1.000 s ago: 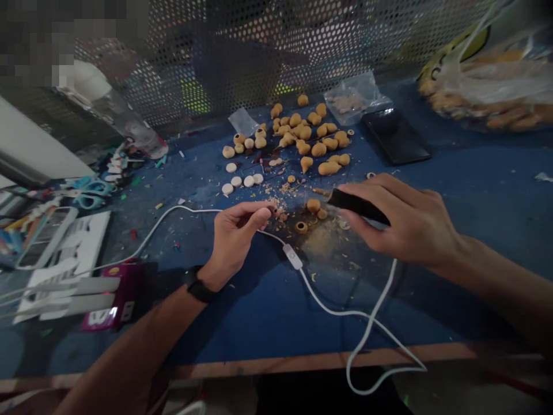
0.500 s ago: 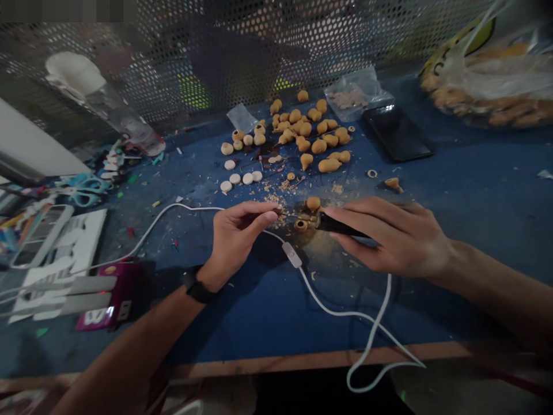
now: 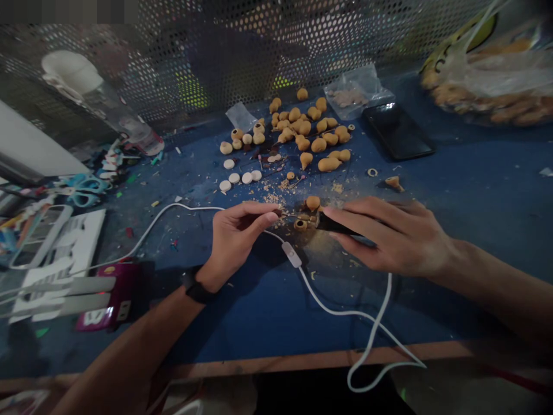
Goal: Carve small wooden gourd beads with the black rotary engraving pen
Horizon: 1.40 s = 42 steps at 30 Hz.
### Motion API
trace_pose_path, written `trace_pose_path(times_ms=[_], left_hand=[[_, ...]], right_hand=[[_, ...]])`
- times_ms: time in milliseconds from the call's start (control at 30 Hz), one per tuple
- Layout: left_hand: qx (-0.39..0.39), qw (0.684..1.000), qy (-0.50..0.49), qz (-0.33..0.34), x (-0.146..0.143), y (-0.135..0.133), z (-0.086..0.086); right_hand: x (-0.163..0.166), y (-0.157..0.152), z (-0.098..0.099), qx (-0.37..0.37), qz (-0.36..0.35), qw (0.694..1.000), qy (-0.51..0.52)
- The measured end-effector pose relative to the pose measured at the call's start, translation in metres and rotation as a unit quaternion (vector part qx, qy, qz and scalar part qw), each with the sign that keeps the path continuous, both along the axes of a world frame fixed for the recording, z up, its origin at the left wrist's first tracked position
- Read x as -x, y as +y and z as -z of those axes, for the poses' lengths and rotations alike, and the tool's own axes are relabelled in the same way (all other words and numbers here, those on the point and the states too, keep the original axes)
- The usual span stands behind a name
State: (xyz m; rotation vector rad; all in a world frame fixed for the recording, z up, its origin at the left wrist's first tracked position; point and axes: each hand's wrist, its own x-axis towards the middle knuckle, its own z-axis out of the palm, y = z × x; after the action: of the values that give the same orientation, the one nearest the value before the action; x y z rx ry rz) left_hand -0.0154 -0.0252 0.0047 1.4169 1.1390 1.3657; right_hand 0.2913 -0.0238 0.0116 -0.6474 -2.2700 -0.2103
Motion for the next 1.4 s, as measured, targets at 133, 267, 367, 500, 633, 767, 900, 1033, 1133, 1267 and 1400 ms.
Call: trace_pose_path(times_ms=[133, 267, 367, 500, 633, 767, 900, 1033, 1133, 1267, 1400], left_hand=[[-0.011, 1.0, 0.01, -0.005, -0.001, -0.001, -0.001], [-0.024, 0.999, 0.022, -0.004, -0.001, -0.001, -0.003], [-0.024, 0.999, 0.026, -0.001, -0.001, -0.001, -0.003], [-0.018, 0.999, 0.029, 0.0, -0.001, -0.001, -0.002], [-0.008, 1.0, 0.029, 0.003, -0.002, -0.001, -0.003], [-0.001, 0.999, 0.033, 0.003, -0.003, -0.001, -0.007], [-0.011, 1.0, 0.021, 0.012, -0.004, -0.001, -0.008], [-0.001, 1.0, 0.02, 0.013, -0.005, -0.002, -0.008], [0.005, 1.0, 0.024, 0.014, -0.004, -0.002, -0.008], [0.003, 0.999, 0.027, 0.022, -0.003, -0.002, -0.008], [-0.021, 0.999, 0.008, 0.04, -0.003, -0.002, -0.007]], right_hand=[[0.001, 0.0, -0.001, -0.027, -0.009, 1.0, -0.011], [0.003, 0.0, -0.002, -0.038, -0.004, 0.999, -0.015], [0.003, 0.0, -0.006, -0.081, 0.003, 0.996, -0.04], [0.002, 0.001, -0.013, -0.111, 0.001, 0.99, -0.091], [0.002, 0.0, -0.016, -0.123, -0.002, 0.988, -0.093], [0.001, -0.002, -0.014, -0.117, 0.007, 0.988, -0.102], [0.001, -0.003, -0.013, -0.111, 0.004, 0.989, -0.103], [0.003, -0.003, -0.014, -0.108, -0.006, 0.99, -0.093], [0.004, -0.003, -0.014, -0.096, -0.005, 0.992, -0.082], [0.003, -0.004, -0.009, -0.091, -0.001, 0.992, -0.085], [0.002, -0.005, -0.007, -0.091, -0.005, 0.992, -0.084]])
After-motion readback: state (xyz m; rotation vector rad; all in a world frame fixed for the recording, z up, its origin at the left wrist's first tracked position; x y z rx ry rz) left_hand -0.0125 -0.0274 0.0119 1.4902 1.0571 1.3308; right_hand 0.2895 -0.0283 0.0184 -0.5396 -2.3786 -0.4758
